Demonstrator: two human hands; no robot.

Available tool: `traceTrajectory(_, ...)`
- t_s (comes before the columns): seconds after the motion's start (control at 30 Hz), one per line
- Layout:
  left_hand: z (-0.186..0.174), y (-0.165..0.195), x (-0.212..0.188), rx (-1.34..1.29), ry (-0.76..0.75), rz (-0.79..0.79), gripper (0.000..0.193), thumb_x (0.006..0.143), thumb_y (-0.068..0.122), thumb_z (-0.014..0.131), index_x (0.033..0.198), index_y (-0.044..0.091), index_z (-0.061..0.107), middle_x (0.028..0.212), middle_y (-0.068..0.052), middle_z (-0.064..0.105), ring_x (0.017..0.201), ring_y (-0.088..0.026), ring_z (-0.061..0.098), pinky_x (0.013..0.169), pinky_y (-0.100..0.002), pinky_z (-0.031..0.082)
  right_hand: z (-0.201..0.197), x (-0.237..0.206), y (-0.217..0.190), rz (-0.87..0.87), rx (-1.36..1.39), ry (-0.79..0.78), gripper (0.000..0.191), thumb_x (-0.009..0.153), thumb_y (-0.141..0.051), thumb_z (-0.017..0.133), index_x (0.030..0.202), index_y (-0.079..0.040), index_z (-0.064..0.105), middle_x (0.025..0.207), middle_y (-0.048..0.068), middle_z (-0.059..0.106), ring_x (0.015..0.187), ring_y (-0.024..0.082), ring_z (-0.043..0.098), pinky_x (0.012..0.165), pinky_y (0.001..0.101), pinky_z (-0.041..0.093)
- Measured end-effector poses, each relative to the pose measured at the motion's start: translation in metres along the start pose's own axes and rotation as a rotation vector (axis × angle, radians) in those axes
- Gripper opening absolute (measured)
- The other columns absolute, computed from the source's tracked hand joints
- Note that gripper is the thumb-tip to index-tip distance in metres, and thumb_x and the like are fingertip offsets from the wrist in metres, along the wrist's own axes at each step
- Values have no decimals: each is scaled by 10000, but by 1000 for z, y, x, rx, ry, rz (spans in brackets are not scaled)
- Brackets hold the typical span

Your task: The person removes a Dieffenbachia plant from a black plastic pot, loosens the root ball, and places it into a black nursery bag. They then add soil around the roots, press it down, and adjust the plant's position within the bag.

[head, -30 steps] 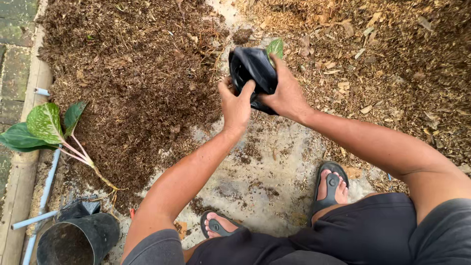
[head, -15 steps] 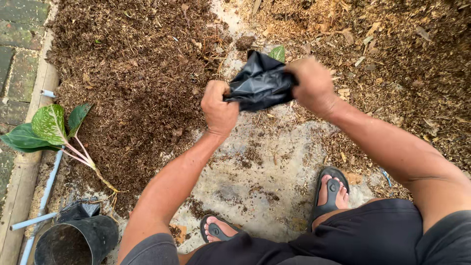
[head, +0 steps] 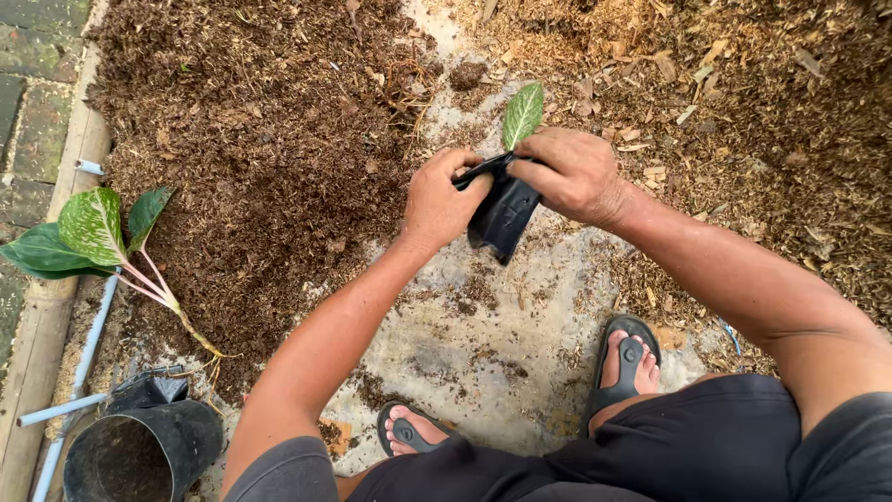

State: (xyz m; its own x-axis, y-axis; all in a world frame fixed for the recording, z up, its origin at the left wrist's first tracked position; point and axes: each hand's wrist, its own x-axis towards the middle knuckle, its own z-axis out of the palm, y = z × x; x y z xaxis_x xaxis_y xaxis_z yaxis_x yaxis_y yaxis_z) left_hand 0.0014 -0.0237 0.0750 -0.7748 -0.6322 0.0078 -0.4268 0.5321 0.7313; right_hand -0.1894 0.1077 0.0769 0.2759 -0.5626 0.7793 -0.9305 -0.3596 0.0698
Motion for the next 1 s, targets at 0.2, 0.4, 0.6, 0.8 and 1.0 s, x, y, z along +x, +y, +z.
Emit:
traceTrajectory(0.2,0,-27,-1,-138,230,-238,156,824,149,702,946,59,737,843,-56,752,721,-140,694,663,-320,549,2,-12,4,296,-258,83,458,797,-327,889,1059,-65,622,1146,180,629,1070,319,624,889,460,570)
traceTrajectory(0.4,8,-40,1,-183,300,-371,200,871,228,728,934,48,666,775,-64,719,659,-150,652,627,-337,513,11,-38,-28,1282,844,76,301,1074,-150,620,1313,-34,478,1266,89,509,1153,215,634,968,354,629)
traceTrajectory(0.6,27,-46,-3,-70,241,-262,268,768,187,815,882,35,625,784,-94,703,676,-161,639,635,-342,517,19,-28,-49,1245,727,-125,227,1062,-227,685,1189,-41,659,920,52,693,793,118,633,696,272,563)
traceTrajectory(0.8,20,-75,-1,-78,195,-476,167,767,75,743,901,64,644,837,-60,717,707,-162,680,659,-337,547,4,-11,-40,1137,467,-183,179,970,-234,771,1033,-67,765,855,19,749,703,80,676,579,282,551)
traceTrajectory(1.0,26,-88,-7,-84,252,-360,136,789,94,779,887,50,695,849,-67,742,750,-163,696,712,-326,541,4,-28,-26,1290,719,-190,143,993,-197,708,1085,-112,777,827,9,733,697,77,642,606,245,540)
